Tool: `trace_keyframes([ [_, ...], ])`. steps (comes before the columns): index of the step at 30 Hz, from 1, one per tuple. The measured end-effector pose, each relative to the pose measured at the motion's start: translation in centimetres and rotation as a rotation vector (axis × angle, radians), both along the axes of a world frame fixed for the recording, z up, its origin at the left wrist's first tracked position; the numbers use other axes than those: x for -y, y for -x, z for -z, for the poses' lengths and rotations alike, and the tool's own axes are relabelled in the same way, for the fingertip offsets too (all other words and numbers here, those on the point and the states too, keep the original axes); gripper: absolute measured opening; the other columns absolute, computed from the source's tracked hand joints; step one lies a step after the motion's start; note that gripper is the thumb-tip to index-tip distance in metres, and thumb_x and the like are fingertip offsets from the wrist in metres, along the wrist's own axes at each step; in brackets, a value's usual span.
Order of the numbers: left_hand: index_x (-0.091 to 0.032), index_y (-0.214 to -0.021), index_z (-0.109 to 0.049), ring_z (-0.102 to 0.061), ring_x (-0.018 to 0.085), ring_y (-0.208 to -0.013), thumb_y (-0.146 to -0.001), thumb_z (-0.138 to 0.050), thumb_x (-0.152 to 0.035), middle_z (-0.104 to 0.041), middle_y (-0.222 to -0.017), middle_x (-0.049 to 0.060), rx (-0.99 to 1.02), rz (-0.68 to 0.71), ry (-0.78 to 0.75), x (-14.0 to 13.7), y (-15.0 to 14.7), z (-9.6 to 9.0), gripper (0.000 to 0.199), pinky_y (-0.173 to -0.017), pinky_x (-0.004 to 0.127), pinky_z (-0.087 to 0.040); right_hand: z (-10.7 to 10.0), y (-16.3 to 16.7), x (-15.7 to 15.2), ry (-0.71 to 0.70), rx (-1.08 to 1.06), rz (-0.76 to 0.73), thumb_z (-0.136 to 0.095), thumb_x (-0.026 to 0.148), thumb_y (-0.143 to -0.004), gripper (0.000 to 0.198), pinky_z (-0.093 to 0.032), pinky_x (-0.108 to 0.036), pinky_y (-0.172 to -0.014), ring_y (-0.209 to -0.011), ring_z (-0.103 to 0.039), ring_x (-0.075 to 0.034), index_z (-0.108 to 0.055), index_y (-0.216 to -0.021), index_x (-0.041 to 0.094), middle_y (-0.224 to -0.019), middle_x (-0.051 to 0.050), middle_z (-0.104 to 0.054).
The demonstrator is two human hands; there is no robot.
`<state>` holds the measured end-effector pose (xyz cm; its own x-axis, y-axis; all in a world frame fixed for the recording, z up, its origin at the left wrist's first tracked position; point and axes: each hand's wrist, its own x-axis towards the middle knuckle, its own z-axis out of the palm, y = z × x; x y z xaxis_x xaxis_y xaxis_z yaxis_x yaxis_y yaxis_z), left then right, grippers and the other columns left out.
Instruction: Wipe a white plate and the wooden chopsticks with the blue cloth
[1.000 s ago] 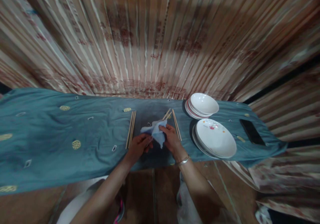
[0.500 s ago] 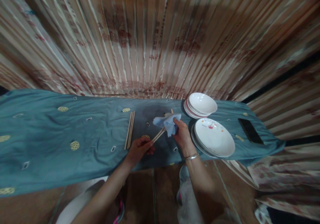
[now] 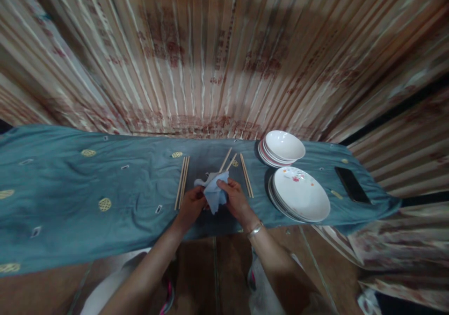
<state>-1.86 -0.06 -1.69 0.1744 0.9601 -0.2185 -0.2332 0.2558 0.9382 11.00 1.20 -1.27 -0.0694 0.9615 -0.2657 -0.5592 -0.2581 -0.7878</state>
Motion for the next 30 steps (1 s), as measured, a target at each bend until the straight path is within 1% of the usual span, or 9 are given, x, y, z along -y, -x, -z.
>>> trace_keyframes([
  [2,-0.016,-0.059,-0.051,-0.041,0.005,-0.039,-0.056,-0.075,-0.037,-0.047,-0.043,-0.008,-0.029,-0.034,-0.013,0.0,0.2,0.0,0.032,-0.041,0.019,-0.031,0.2,0.5,0.3,-0.012,-0.004,-0.023,-0.078,0.032,-0.058,0.023,-0.046,-0.023,-0.053,-0.052,-0.059,-0.012,-0.066,-0.071,0.017,-0.057,0.003,-0.065],
  [5,-0.016,-0.059,-0.052,-0.042,0.006,-0.04,-0.057,-0.075,-0.035,-0.048,-0.044,-0.007,-0.041,-0.027,-0.014,0.1,0.4,-0.1,0.03,-0.042,0.019,-0.031,0.3,0.6,0.4,-0.016,-0.006,-0.026,-0.078,0.03,-0.058,0.021,-0.046,-0.023,-0.052,-0.051,-0.059,-0.012,-0.066,-0.07,0.017,-0.056,0.004,-0.065],
  [8,-0.016,-0.059,-0.053,-0.043,0.006,-0.04,-0.061,-0.073,-0.038,-0.049,-0.044,-0.006,-0.007,0.034,0.005,0.2,0.5,-0.1,0.03,-0.043,0.019,-0.032,0.2,0.1,0.2,-0.004,0.002,-0.008,-0.078,0.029,-0.058,0.021,-0.045,-0.022,-0.052,-0.049,-0.058,-0.011,-0.065,-0.069,0.017,-0.056,0.003,-0.065],
  [11,-0.015,-0.062,-0.056,-0.047,0.007,-0.042,-0.062,-0.072,-0.041,-0.055,-0.048,-0.003,0.028,0.115,0.046,0.3,0.6,0.0,0.031,-0.043,0.02,-0.034,0.1,-0.8,-0.4,0.035,-0.008,0.057,-0.079,0.027,-0.055,0.022,-0.045,-0.021,-0.051,-0.049,-0.057,-0.01,-0.065,-0.069,0.016,-0.058,0.004,-0.066],
  [13,-0.014,-0.063,-0.058,-0.049,0.007,-0.043,-0.062,-0.072,-0.042,-0.058,-0.053,-0.002,0.026,0.15,0.073,0.4,0.5,0.1,0.031,-0.044,0.021,-0.036,-0.1,-1.5,-0.8,0.046,-0.015,0.097,-0.079,0.026,-0.054,0.023,-0.046,-0.021,-0.051,-0.05,-0.059,-0.01,-0.065,-0.069,0.017,-0.058,0.004,-0.066],
  [16,-0.014,-0.062,-0.058,-0.049,0.007,-0.043,-0.064,-0.072,-0.041,-0.058,-0.053,-0.002,0.011,0.189,0.079,0.5,0.5,0.3,0.03,-0.045,0.02,-0.036,-0.4,-2.6,-1.4,0.028,-0.005,0.118,-0.078,0.027,-0.057,0.022,-0.048,-0.024,-0.054,-0.056,-0.062,-0.014,-0.066,-0.073,0.017,-0.059,0.003,-0.067],
  [20,-0.014,-0.06,-0.058,-0.049,0.007,-0.043,-0.066,-0.07,-0.042,-0.058,-0.053,-0.001,-0.018,0.22,0.08,0.8,0.3,0.4,0.031,-0.044,0.02,-0.035,-0.8,-4.0,-2.0,0.015,0.0,0.181,-0.076,0.028,-0.058,0.023,-0.051,-0.027,-0.059,-0.062,-0.065,-0.017,-0.065,-0.075,0.018,-0.061,0.002,-0.068],
  [25,-0.013,-0.061,-0.059,-0.048,0.007,-0.043,-0.066,-0.068,-0.046,-0.058,-0.053,0.0,-0.043,0.256,0.098,0.9,0.3,0.3,0.034,-0.044,0.021,-0.033,-1.1,-5.5,-2.3,0.01,-0.011,0.224,-0.076,0.027,-0.059,0.022,-0.052,-0.028,-0.061,-0.062,-0.065,-0.016,-0.063,-0.074,0.018,-0.062,0.003,-0.067],
  [30,-0.012,-0.063,-0.059,-0.041,0.005,-0.041,-0.068,-0.064,-0.047,-0.055,-0.052,-0.001,-0.068,0.257,0.077,0.9,0.3,0.6,0.035,-0.042,0.021,-0.025,-1.2,-5.9,-2.4,-0.008,-0.042,0.264,-0.076,0.026,-0.059,0.021,-0.053,-0.027,-0.063,-0.059,-0.064,-0.015,-0.063,-0.073,0.018,-0.061,0.004,-0.067],
])
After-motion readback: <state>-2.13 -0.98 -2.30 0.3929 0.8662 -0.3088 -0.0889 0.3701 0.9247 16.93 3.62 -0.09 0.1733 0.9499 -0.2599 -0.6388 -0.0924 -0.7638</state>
